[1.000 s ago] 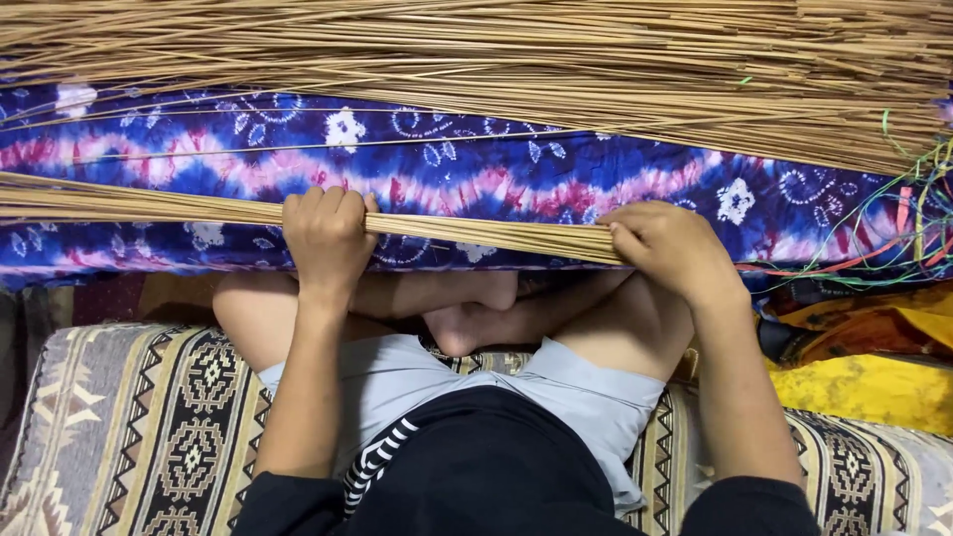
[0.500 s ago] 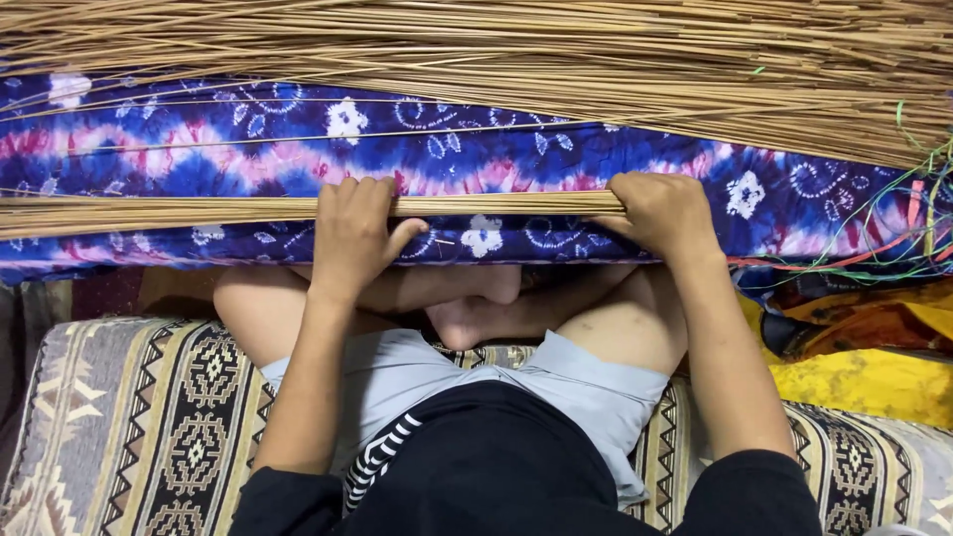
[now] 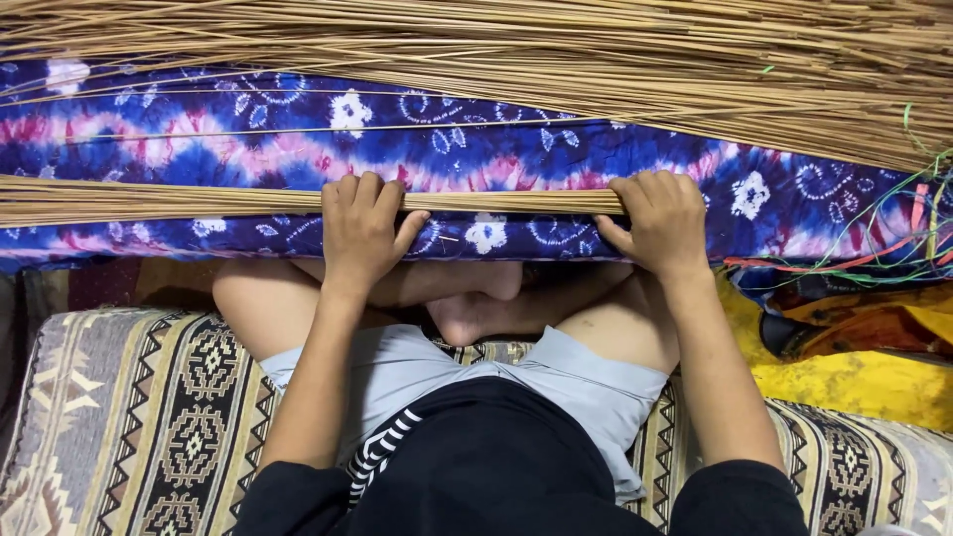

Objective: Organizing and aligning bundles of long rattan sticks on a patterned fabric surface.

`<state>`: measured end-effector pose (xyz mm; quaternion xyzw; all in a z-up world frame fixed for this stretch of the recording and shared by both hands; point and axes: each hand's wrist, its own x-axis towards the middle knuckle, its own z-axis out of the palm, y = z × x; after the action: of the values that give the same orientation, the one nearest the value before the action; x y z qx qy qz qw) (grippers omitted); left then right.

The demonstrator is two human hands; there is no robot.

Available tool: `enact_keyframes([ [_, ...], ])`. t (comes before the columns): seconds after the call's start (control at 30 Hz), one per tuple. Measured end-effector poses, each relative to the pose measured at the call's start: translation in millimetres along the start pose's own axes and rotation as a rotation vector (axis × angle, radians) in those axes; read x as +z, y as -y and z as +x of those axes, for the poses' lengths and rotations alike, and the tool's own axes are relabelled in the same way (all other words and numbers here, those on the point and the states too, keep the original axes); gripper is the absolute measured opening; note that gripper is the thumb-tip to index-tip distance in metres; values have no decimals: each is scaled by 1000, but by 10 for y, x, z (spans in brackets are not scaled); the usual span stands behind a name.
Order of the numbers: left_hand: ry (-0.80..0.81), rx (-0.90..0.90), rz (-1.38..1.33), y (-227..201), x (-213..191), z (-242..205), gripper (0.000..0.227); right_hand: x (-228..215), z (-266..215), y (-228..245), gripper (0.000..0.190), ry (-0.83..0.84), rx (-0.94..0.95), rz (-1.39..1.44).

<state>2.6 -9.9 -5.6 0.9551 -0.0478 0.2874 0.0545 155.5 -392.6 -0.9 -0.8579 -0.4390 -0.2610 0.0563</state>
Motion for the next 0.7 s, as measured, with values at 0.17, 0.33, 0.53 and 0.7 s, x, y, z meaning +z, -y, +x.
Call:
enact_keyframes([
  [0.17,-35,2,-26,16,31,-8,48,36,-20,10,41,-21,20,35],
  [0.33,-62,9,-55,15,55,-16,50,-6,8,41,38,-32,35,88],
  [0.53,-122,29,-28,-1,50,-9,53,-34,47,45,44,-66,11,116],
  [0.7,-140,20,-50,6,48,-8,54,39,-18,28,43,-64,25,102],
])
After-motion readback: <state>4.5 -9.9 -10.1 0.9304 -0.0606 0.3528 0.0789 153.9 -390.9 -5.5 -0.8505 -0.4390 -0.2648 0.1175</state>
